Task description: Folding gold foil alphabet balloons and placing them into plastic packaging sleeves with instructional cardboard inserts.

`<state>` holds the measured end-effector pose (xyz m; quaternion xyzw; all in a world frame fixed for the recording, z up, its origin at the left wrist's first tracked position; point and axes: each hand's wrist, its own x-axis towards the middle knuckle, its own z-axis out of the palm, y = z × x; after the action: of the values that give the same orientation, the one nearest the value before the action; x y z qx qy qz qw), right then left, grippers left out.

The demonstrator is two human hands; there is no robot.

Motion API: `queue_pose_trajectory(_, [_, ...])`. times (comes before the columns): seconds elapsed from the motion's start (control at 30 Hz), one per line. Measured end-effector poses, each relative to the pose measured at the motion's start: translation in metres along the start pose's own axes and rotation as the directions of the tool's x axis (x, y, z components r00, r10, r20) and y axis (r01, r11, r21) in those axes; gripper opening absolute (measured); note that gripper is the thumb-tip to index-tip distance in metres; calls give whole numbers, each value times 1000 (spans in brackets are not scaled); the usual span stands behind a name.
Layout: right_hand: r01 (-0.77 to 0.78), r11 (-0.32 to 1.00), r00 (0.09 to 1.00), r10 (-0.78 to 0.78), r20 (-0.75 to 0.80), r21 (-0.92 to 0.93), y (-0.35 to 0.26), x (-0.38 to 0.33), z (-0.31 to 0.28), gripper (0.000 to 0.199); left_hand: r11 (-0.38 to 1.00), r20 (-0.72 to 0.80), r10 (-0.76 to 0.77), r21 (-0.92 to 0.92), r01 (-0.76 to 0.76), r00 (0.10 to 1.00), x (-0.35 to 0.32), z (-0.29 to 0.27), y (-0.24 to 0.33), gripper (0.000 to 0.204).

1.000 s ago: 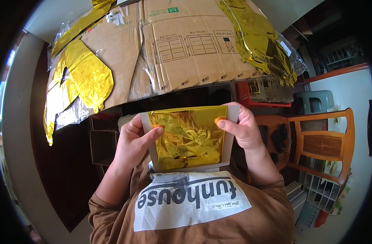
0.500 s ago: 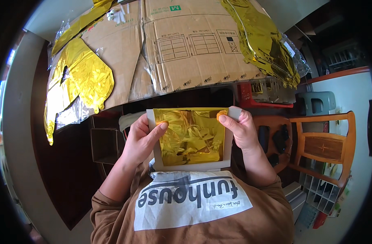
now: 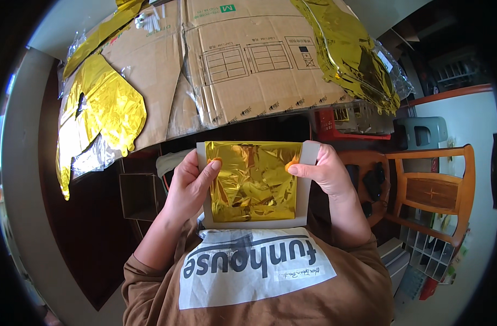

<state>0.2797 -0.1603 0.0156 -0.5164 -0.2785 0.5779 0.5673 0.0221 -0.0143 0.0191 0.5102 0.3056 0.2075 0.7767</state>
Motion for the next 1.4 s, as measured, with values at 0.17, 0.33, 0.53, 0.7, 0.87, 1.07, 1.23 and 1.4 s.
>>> queue_pose_trajectory(0.17, [-21,1000,1000,21,10,-17,1,5,-1,18,1000,9,11,9,-11,1000,1,1,2,26])
queue_pose_trajectory(0.33, [7,1000,999,-8,32,19,-7,10,0,20,999,9,29,-14,-29,1000,2,3,5,26])
queue_pose_trajectory(0.53, [-8,1000,998,6,-63,-26,-9,13,8,24,1000,16,4,1,-4,1000,3,-2,2,26])
queue_pose_trajectory(0.7, [15,999,999,-17,-48,-40,1,15,-2,20,998,-7,-36,-52,35,999,2,2,8,36])
queue_pose_trajectory(0.87, [18,998,998,-22,-65,-67,1,15,-1,17,999,-7,31,-14,-31,1000,1,3,4,62])
queue_pose_trajectory(1.07, [-19,995,1000,19,-1,-99,-1,13,-4,14,994,-27,37,103,-34,999,-1,3,4,70])
queue_pose_trajectory(1.23, [-59,975,998,50,-49,-212,-27,33,-13,27,989,-70,144,32,-142,987,11,6,15,76])
queue_pose_trajectory(1.4, [18,863,1000,-18,4,-505,-91,128,-26,42,962,-181,186,236,-141,966,81,-4,66,78])
